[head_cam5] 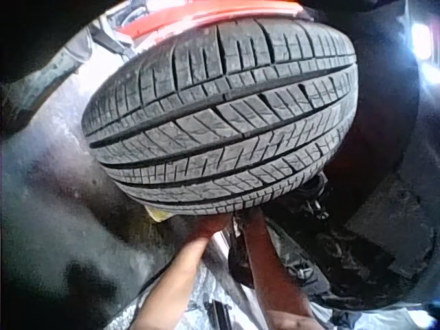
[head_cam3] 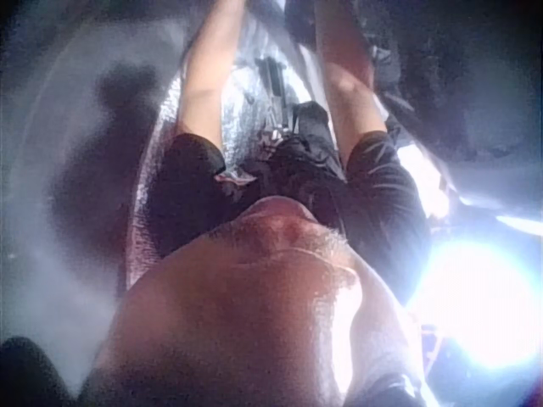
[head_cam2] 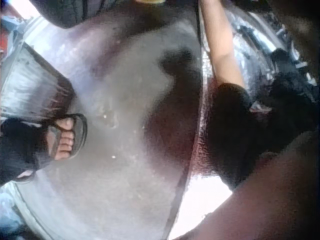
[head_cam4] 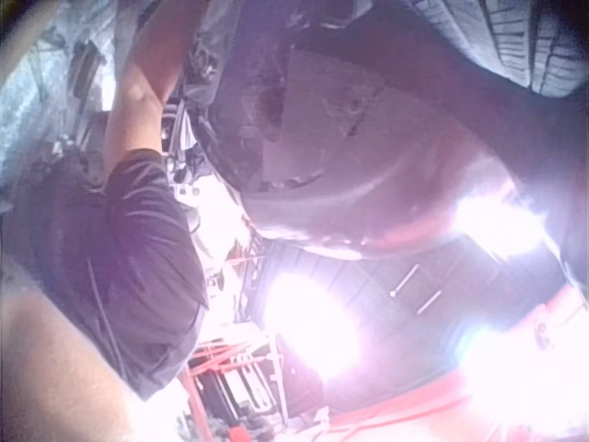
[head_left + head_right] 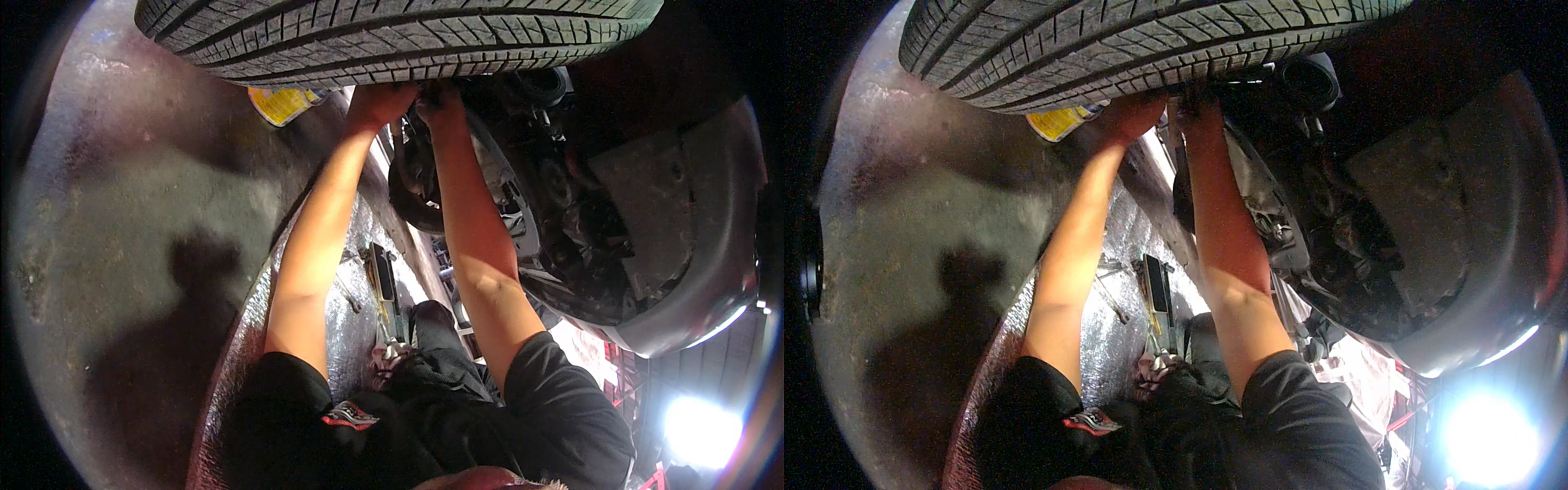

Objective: The person lies on a protective mat under a raised vehicle and uses a ratchet wrench to tighten bolts on the rear suspension assembly. They manipulate the tool with both hands to secure components near the wheel hub and brake assembly.

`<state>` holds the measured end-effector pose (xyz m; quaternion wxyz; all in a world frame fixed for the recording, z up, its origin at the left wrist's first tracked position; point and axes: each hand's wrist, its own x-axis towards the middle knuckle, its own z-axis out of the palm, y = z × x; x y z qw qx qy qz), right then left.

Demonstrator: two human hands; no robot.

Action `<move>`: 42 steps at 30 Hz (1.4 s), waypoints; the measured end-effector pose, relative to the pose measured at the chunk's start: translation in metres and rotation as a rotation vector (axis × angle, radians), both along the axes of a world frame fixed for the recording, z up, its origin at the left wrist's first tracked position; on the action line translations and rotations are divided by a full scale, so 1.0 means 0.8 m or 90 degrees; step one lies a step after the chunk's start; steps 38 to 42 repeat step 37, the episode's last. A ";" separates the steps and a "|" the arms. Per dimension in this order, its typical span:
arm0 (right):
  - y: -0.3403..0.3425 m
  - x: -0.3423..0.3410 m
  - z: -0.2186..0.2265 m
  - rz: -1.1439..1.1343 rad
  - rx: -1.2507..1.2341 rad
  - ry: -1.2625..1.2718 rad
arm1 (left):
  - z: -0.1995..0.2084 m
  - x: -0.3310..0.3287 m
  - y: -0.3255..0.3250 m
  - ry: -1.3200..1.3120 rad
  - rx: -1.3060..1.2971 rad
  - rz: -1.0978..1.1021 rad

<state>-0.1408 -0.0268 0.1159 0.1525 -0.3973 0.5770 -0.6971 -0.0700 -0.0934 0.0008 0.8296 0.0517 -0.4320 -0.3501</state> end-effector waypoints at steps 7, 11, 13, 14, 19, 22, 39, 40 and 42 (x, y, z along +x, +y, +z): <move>0.008 0.028 0.012 -0.045 0.092 0.039 | 0.002 0.043 -0.009 -0.267 -0.009 -0.110; 0.009 0.036 0.005 0.052 0.068 -0.132 | 0.008 0.035 0.007 -0.053 0.090 0.033; 0.010 0.032 -0.002 0.000 0.077 -0.061 | 0.004 0.038 0.013 -0.056 0.087 -0.094; 0.012 0.032 -0.006 -0.026 0.081 -0.026 | 0.001 0.044 0.017 -0.058 0.085 -0.158; 0.026 0.063 -0.027 -0.070 0.130 -0.005 | -0.038 0.093 -0.018 -0.367 -0.065 -0.434; 0.039 0.091 -0.047 -0.043 0.149 0.023 | -0.063 0.090 -0.036 -0.296 -0.067 -0.373; 0.383 0.263 -0.151 -0.206 0.670 0.087 | 0.135 -0.048 0.016 -0.224 0.063 -0.174; 0.383 0.263 -0.151 -0.206 0.670 0.087 | 0.135 -0.048 0.016 -0.224 0.063 -0.174; 0.383 0.263 -0.151 -0.206 0.670 0.087 | 0.135 -0.048 0.016 -0.224 0.063 -0.174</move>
